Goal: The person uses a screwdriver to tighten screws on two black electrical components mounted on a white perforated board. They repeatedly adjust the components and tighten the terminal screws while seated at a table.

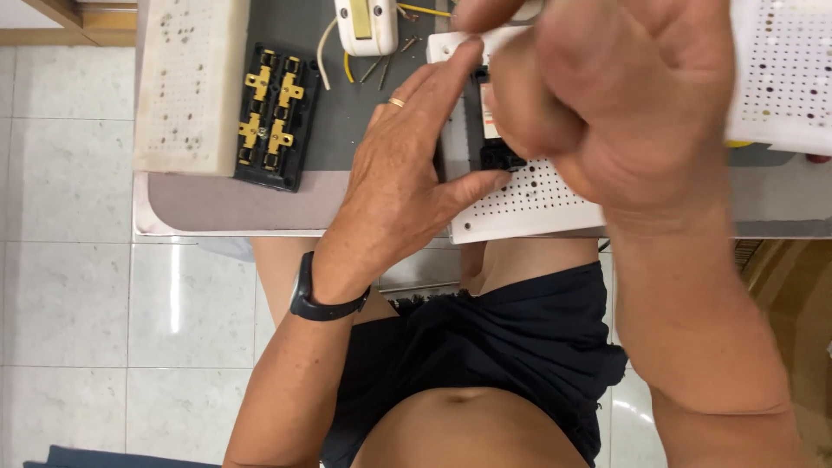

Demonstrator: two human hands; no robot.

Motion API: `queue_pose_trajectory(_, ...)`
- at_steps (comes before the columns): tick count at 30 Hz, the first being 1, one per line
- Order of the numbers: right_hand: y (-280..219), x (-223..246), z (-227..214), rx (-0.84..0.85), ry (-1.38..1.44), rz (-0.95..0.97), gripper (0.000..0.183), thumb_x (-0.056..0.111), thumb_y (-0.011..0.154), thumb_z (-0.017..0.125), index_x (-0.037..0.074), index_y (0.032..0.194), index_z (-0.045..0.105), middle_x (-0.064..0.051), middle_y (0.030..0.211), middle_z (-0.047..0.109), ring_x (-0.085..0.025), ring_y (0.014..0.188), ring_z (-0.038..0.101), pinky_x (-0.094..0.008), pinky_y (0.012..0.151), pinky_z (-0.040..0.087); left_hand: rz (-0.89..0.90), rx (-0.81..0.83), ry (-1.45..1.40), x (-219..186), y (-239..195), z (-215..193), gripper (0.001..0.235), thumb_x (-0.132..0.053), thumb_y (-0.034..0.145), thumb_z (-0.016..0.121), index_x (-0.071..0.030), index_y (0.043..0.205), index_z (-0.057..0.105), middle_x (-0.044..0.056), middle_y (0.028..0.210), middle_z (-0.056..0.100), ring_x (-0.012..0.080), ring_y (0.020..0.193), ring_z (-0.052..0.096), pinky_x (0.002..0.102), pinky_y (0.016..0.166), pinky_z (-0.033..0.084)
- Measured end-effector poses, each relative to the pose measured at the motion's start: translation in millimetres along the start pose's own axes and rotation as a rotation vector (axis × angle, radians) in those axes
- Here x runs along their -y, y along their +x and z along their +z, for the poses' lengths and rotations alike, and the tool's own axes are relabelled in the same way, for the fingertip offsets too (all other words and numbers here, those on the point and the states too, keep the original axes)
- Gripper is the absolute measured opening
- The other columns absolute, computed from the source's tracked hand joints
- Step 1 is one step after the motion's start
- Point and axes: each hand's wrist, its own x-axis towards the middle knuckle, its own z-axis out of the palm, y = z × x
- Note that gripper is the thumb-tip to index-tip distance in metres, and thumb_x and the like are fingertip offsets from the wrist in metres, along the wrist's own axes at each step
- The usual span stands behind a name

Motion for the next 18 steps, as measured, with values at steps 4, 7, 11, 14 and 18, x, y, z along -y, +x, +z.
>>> queue_pose_trajectory(4,1,-3,20,-0.308,-0.044,-0.128,0.027,0.016,0.105,0.051,0.003,0.083,0.042,-0.014,0.065,0.043,-0.019,0.047,0.037,-0.028,0.045,0.033,-0.045,-0.001,0.01,-6,2,-2,0.097,-0.032,0.086,0.088,-0.019,0.152,0.02,0.01,0.156,0.044,0.0375,0.148,0.036,0.055,0.112,0.034)
queue_pose_trajectory(7,-3,-1,31,-0.562,-0.205,-0.271,0.043,0.04,0.099,0.051,0.003,0.082,0.039,-0.015,0.071,0.045,-0.023,0.053,0.047,-0.031,0.052,0.035,-0.022,-0.007,0.024,-5,0,-2,0.095,-0.031,0.084,0.086,-0.017,0.152,0.022,0.009,0.154,0.045,0.0354,0.146,0.039,0.047,0.11,0.037)
queue_pose_trajectory(11,-1,2,7,-0.237,-0.117,-0.196,0.039,0.026,0.106,0.045,-0.001,0.079,0.043,-0.011,0.058,0.034,-0.018,0.047,0.034,-0.029,0.048,0.029,0.003,0.005,0.025,-10,1,-3,0.093,-0.028,0.086,0.085,-0.015,0.152,0.022,0.01,0.156,0.042,0.0362,0.147,0.037,0.05,0.113,0.035)
queue_pose_trajectory(14,2,22,1,-0.04,-0.412,-0.252,0.039,0.025,0.11,0.044,-0.006,0.094,0.061,-0.009,0.067,0.048,-0.014,0.053,0.045,-0.027,0.052,0.034,-0.008,0.019,0.026,-11,2,-4,0.094,-0.026,0.084,0.086,-0.013,0.152,0.022,0.009,0.158,0.039,0.0347,0.148,0.035,0.05,0.114,0.033)
queue_pose_trajectory(18,-16,28,-26,0.049,-1.309,-0.372,0.029,0.022,0.121,0.073,-0.005,0.133,0.075,-0.007,0.084,0.061,-0.026,0.072,0.057,-0.039,0.068,0.04,-0.065,0.058,-0.024,-14,2,-10,0.095,-0.022,0.085,0.085,-0.018,0.153,0.019,0.01,0.158,0.039,0.0323,0.149,0.033,0.059,0.112,0.03)
